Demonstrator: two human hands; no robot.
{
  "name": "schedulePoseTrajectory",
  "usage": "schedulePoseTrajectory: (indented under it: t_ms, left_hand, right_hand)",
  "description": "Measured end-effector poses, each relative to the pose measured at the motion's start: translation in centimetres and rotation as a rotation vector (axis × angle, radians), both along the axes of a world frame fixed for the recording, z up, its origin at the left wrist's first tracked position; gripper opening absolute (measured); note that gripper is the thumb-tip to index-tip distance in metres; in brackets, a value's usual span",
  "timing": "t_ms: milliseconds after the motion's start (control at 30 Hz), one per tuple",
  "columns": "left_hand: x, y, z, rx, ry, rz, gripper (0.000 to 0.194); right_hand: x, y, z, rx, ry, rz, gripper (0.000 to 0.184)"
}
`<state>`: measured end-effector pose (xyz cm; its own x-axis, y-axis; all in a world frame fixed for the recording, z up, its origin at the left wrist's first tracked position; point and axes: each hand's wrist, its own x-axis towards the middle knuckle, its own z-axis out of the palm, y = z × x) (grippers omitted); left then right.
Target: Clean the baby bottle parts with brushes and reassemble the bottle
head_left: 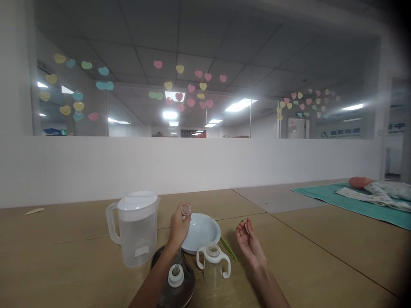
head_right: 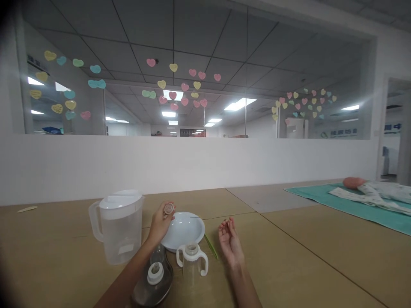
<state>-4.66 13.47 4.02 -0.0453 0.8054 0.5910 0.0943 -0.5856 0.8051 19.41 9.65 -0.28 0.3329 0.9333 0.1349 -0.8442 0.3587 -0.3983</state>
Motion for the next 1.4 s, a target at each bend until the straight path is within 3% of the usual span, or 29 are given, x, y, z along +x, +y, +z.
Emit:
schedulePoseTrajectory:
  t_ms: [200, 300, 500, 800, 1167, 1400]
  left_hand:
    - [0.2, -0.3, -1.4, 0.060, 0.354, 0.141, 0.037]
    - [0.4, -0.5, -1.7, 0.063, 0.481, 0.161, 0.031]
    - [1.0, -1.1, -1.2, 0.040, 0.538, 0.158, 0.015]
    - [0.9, -1.1, -0.7, 0.023, 0.555, 0.152, 0.014]
    - [0.3, -1.5, -0.5, -0.058, 0.937, 0.250, 0.027]
    - [0.2, -1.8, -0.5, -0.022, 0.967, 0.186, 0.036]
  right_hand:
    - [-0.3, -0.2, 0.0, -0.002, 0.044, 0.029, 0.023]
    - [-0.4, -0.3, 0.1, -0.040, 0.054, 0.020, 0.020]
    - [-0.7, -0.6, 0.6, 0.002, 0.006, 0.012, 0.022]
    - [-1.1, -0.6, 1.1, 0.004, -0.085, -0.043, 0.026]
    - [-0.8, -0.4, 0.9, -0.016, -0.233, -0.059, 0.024]
    - [-0.9, -0.3, 0.5, -0.056, -0.300, -0.078, 0.032]
